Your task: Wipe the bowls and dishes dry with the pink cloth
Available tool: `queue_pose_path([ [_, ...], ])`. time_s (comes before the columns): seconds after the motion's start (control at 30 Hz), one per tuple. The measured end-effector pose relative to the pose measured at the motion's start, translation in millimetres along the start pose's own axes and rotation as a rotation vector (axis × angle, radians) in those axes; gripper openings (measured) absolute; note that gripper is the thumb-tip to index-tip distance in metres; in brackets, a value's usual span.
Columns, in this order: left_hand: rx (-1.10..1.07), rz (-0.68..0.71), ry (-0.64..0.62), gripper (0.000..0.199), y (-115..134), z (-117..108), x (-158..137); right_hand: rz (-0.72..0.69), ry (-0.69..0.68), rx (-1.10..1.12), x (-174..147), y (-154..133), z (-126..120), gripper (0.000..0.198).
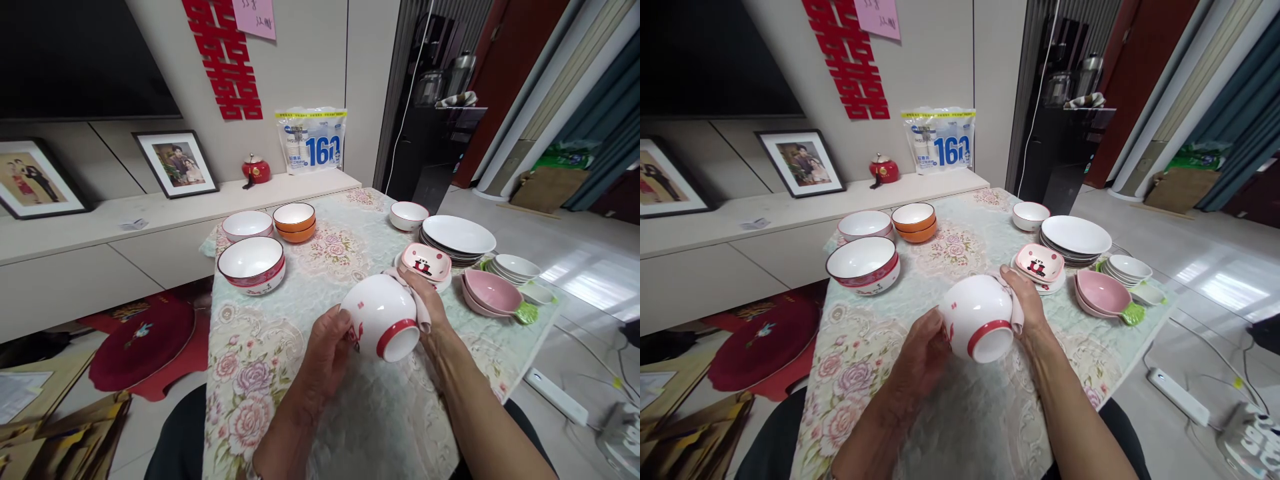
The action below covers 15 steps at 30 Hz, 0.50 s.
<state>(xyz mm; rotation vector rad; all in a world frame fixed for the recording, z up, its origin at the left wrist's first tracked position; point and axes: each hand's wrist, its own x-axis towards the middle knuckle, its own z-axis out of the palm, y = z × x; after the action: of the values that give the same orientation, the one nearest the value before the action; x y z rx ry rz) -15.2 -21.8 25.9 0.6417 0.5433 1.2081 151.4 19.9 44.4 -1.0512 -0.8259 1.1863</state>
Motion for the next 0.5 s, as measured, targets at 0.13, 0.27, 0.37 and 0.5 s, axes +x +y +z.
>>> queue_pose_path([
  [0.13, 0.108, -0.12, 0.015, 0.036, 4.5, -4.2, 0.6, -0.037, -0.103, -0.196, 2.0, -1.8, -7.5, 0.036],
  [0.27, 0.138, -0.125, 0.039, 0.04, 4.3, -5.2, 1.4, -0.139, -0.168, -0.339, 1.5, -2.7, -8.7, 0.032],
  [0.37, 0.178, -0.047, 0.093, 0.04, -0.4, -5.3, 1.6, -0.365, -0.206, -0.549, -4.1, -5.0, -2.5, 0.03],
  [0.5, 0.151, 0.024, 0.116, 0.03, -4.7, -4.0, 1.7, -0.727, -0.264, -0.804, -22.8, -5.5, 17.4, 0.029],
])
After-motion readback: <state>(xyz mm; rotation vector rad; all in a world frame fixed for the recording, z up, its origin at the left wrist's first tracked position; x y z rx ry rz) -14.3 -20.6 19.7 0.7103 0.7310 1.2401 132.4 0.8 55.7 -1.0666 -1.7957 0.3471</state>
